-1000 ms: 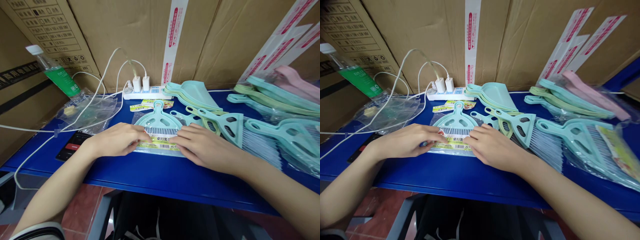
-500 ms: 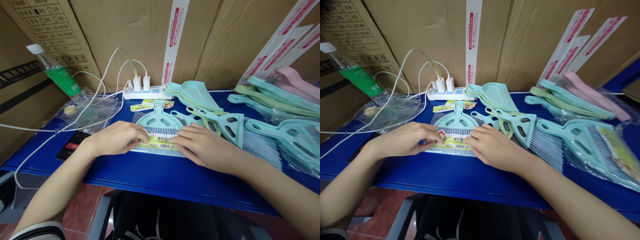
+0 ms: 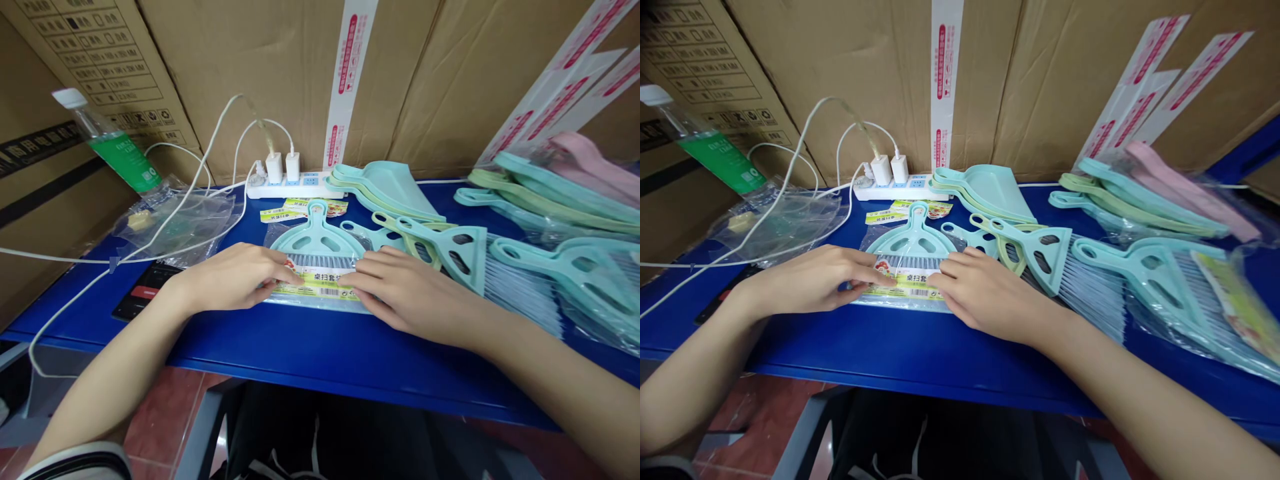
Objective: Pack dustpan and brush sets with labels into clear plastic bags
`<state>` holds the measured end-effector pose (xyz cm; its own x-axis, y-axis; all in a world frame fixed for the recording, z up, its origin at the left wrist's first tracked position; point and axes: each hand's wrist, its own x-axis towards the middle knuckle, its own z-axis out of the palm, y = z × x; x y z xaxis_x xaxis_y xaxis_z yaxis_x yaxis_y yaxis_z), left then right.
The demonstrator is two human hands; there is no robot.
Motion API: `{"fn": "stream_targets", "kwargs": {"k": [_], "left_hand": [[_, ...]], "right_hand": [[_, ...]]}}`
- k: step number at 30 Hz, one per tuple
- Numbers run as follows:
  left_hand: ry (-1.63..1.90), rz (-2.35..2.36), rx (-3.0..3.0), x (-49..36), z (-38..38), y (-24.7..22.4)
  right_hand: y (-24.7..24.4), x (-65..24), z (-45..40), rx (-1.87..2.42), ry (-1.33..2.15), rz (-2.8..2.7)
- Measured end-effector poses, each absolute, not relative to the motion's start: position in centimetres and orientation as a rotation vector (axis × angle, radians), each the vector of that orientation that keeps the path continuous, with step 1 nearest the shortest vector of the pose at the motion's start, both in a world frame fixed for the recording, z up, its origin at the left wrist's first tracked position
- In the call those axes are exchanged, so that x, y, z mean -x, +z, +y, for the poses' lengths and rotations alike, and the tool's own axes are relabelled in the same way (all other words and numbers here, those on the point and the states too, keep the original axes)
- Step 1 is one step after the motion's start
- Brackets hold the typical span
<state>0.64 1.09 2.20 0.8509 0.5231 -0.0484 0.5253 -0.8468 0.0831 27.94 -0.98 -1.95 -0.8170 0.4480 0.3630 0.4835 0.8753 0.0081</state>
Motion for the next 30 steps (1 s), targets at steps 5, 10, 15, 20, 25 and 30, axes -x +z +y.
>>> {"fn": "stream_targets", "kwargs": {"k": [5,10,15,20,25,30], "left_hand": [[-0.019,0.814,-2.945,-0.52,1.22,2.13],[0.023,0.825,-2.876,-0.42,1.15,2.17],[0.04,0.864,-2.843,-0.41,1.05,2.07],[-0.002,0.846,-2.876,-0.56,1.11,2.14],[0.024,0.834,-2.868,-0.56,1.11,2.17],[0.045,0.823,-2.853,-0.48,1.11,2.11]], "right_hand": [[-1.94,-27.99,-0.96,0.727,-0.127,-2.712],[-1.95,-27.92,-1.02,0.723,-0.125,-2.707],[-1.86,-27.91,-0.98,0.738,-0.118,-2.712],[-1.91,-27.96,-0.93,0.728,-0.121,-2.714],[-1.93,-27.93,-0.96,0.743,-0.111,-2.725],[-1.94,-27.93,-0.99,0.743,-0.111,-2.718]]}}
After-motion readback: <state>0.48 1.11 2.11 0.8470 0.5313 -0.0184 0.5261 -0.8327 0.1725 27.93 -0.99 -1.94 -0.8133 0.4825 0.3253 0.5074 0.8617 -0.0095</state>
